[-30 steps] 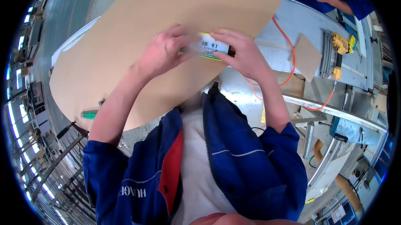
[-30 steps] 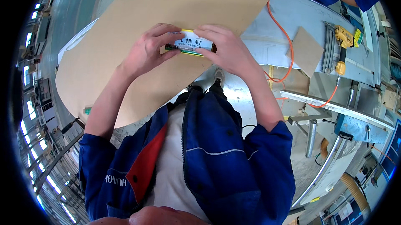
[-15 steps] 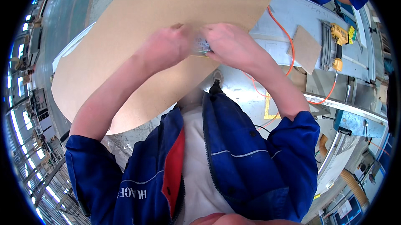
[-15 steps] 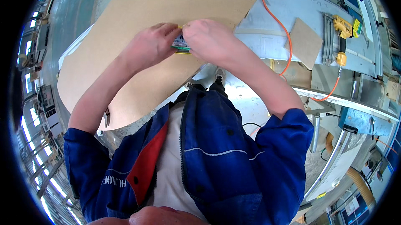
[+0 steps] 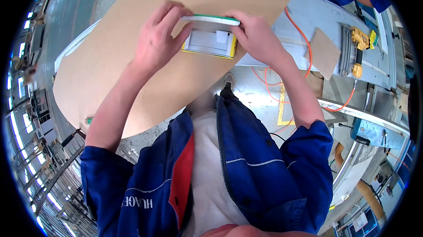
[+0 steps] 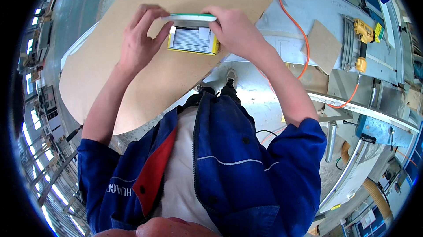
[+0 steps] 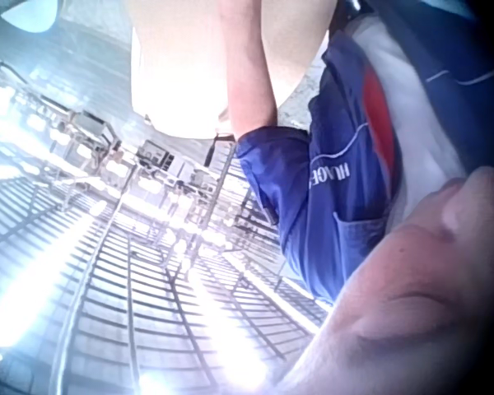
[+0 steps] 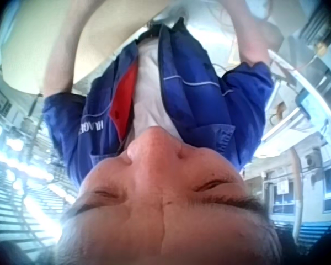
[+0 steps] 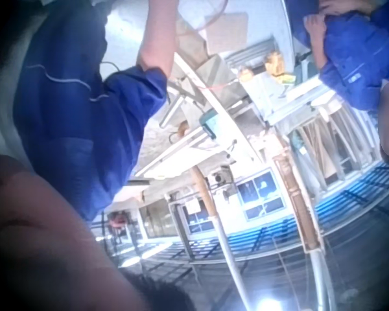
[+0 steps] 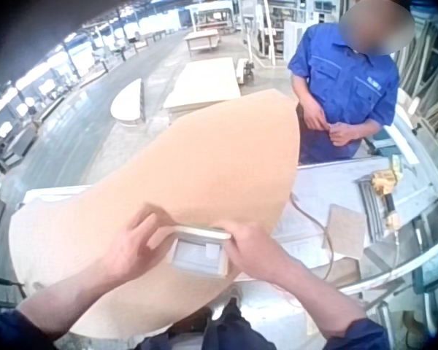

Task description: The person aligns a large curved wooden panel onto a slatted frame structure. They secure the panel using a metal clamp and then hammer nails into the frame to fasten it. Finally, they open a small box of nails to retrieve more fasteners.

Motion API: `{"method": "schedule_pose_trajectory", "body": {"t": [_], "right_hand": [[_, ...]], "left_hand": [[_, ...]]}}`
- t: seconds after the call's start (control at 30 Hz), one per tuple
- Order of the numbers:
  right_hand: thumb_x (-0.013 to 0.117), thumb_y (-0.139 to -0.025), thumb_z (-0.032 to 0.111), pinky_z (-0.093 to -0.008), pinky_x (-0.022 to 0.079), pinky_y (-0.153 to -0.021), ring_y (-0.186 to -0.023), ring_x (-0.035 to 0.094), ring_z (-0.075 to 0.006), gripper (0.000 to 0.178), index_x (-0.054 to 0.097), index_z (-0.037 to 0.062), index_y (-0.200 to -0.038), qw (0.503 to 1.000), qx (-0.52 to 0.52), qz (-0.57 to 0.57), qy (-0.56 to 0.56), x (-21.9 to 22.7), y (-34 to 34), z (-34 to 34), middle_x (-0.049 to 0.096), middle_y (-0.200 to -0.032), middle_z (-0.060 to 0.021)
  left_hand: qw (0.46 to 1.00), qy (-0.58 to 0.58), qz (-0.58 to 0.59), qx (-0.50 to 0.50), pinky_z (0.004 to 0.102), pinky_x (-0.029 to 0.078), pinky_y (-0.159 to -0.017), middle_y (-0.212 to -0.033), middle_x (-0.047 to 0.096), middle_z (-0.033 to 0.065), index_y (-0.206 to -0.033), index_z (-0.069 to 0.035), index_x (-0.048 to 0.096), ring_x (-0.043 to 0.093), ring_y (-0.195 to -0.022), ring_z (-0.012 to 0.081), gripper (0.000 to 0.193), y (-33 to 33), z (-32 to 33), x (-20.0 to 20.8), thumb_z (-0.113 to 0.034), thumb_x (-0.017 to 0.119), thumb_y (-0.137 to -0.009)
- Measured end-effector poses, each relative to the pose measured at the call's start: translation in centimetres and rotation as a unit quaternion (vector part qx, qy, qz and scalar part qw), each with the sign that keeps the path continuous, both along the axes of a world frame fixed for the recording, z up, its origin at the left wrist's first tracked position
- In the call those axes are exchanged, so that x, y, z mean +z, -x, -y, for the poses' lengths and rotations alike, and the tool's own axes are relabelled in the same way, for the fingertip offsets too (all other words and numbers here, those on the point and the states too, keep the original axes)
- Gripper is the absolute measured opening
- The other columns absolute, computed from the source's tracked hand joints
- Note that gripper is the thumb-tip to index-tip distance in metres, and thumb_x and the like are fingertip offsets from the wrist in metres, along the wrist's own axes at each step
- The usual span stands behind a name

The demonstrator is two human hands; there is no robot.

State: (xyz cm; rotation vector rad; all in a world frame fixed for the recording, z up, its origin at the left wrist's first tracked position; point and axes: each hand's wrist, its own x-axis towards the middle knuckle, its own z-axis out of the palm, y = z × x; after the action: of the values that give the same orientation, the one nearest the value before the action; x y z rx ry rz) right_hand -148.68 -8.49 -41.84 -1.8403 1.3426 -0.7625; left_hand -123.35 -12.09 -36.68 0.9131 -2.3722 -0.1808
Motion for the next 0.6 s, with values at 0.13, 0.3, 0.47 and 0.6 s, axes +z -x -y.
{"method": "schedule_pose_trajectory", "body": {"t": [0.13,0.3,0.47,0.6], "right_hand": [[0.060,-0.103,0.009,-0.0321,0.055,-0.073,-0.087,0.072,-0.0175,0.018,0.063,-0.0042,-0.114,0.984,-0.096,0.152,0.019,-1.8,-0.5,0.4,0.074,-0.100,-0.0151],[0.074,-0.091,0.013,-0.0384,0.057,-0.073,-0.081,0.074,-0.0293,0.027,0.056,-0.0017,-0.104,0.961,-0.202,0.181,0.059,-3.3,-1.0,0.4,0.073,-0.102,-0.0213],[0.082,-0.082,0.014,-0.0393,0.057,-0.073,-0.083,0.073,-0.0296,0.040,0.055,-0.0005,-0.108,0.977,-0.169,0.076,0.109,-2.7,-1.7,-2.3,0.070,-0.099,-0.0168],[0.081,-0.080,0.011,-0.0394,0.057,-0.072,-0.082,0.072,-0.0294,0.036,0.059,-0.0013,-0.105,0.978,-0.177,0.095,0.055,-2.1,-2.4,-4.3,0.069,-0.100,-0.0154]], "left_hand": [[0.979,-0.156,0.134,0.013,0.0390,0.058,-0.074,-0.102,0.069,0.0100,-0.104,-0.003,0.075,0.070,-0.087,0.0268,0.016,0.2,-2.1,-1.5,-0.006,0.077,-0.087],[0.981,-0.135,0.138,-0.005,0.0412,0.058,-0.081,-0.107,0.069,0.0108,-0.108,-0.006,0.076,0.069,-0.092,0.0302,0.021,1.4,-1.8,-2.5,-0.009,0.078,-0.087],[0.977,-0.163,0.138,-0.002,0.0429,0.057,-0.085,-0.112,0.068,0.0118,-0.115,-0.006,0.074,0.068,-0.095,0.0333,0.027,2.2,-1.8,-2.4,-0.012,0.076,-0.088],[0.975,-0.182,0.126,-0.020,0.0434,0.057,-0.085,-0.109,0.068,0.0123,-0.114,-0.006,0.075,0.068,-0.095,0.0336,0.026,2.5,-1.1,-2.6,-0.011,0.076,-0.089]]}}
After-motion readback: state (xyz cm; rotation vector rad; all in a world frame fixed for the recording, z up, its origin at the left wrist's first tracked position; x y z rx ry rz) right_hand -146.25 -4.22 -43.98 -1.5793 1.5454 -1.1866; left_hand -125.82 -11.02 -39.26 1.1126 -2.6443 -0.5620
